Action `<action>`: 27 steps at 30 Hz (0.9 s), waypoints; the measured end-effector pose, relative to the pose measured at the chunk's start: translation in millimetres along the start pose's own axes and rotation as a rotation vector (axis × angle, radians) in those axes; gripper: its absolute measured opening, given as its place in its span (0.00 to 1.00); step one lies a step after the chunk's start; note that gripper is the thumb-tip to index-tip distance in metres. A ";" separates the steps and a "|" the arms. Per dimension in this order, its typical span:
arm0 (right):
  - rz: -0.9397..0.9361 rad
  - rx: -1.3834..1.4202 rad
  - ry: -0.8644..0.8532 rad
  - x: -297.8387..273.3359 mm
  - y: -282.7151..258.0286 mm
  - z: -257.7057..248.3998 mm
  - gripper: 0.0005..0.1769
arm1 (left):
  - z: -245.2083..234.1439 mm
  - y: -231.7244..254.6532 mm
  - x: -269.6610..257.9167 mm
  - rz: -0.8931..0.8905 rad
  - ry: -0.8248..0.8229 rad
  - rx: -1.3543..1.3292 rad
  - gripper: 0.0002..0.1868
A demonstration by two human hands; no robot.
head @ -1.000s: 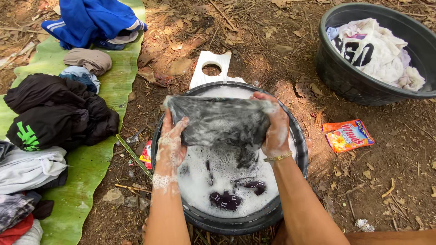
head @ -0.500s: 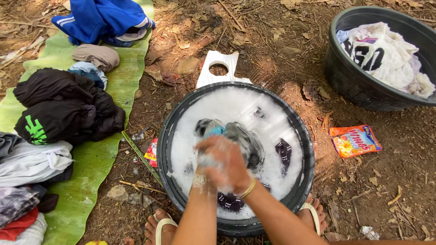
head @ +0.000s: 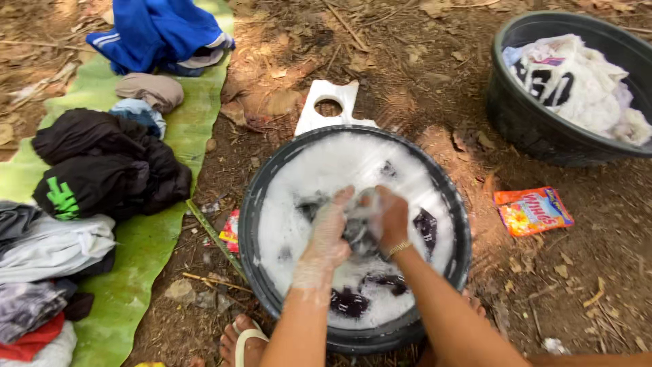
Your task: The person washes a piece of dark clothing by hand in a soapy basin, scrubbing and rubbing the fabric against itself.
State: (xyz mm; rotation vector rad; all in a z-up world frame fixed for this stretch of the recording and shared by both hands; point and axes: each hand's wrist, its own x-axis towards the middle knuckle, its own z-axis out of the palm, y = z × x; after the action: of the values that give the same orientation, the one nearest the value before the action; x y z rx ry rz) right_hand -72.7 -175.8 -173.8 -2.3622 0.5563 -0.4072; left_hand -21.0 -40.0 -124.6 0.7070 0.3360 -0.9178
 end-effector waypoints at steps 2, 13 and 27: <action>0.172 -0.117 0.051 22.6 30.0 -33.6 0.19 | 8.3 15.0 -6.8 0.021 -0.062 0.057 0.40; 0.234 0.769 -0.349 6.4 -8.8 -26.2 0.21 | 32.2 77.6 -31.7 0.447 -0.206 0.596 0.38; -0.625 0.438 0.128 -33.4 -138.2 -44.7 0.14 | -41.6 -13.4 24.7 0.480 -0.250 -0.082 0.23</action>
State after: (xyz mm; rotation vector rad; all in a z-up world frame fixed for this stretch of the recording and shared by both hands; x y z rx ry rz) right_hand -81.5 -88.6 -53.2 -2.0395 -0.2260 -0.8645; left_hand -16.6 -32.0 -174.0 0.5557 -0.0222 -0.5228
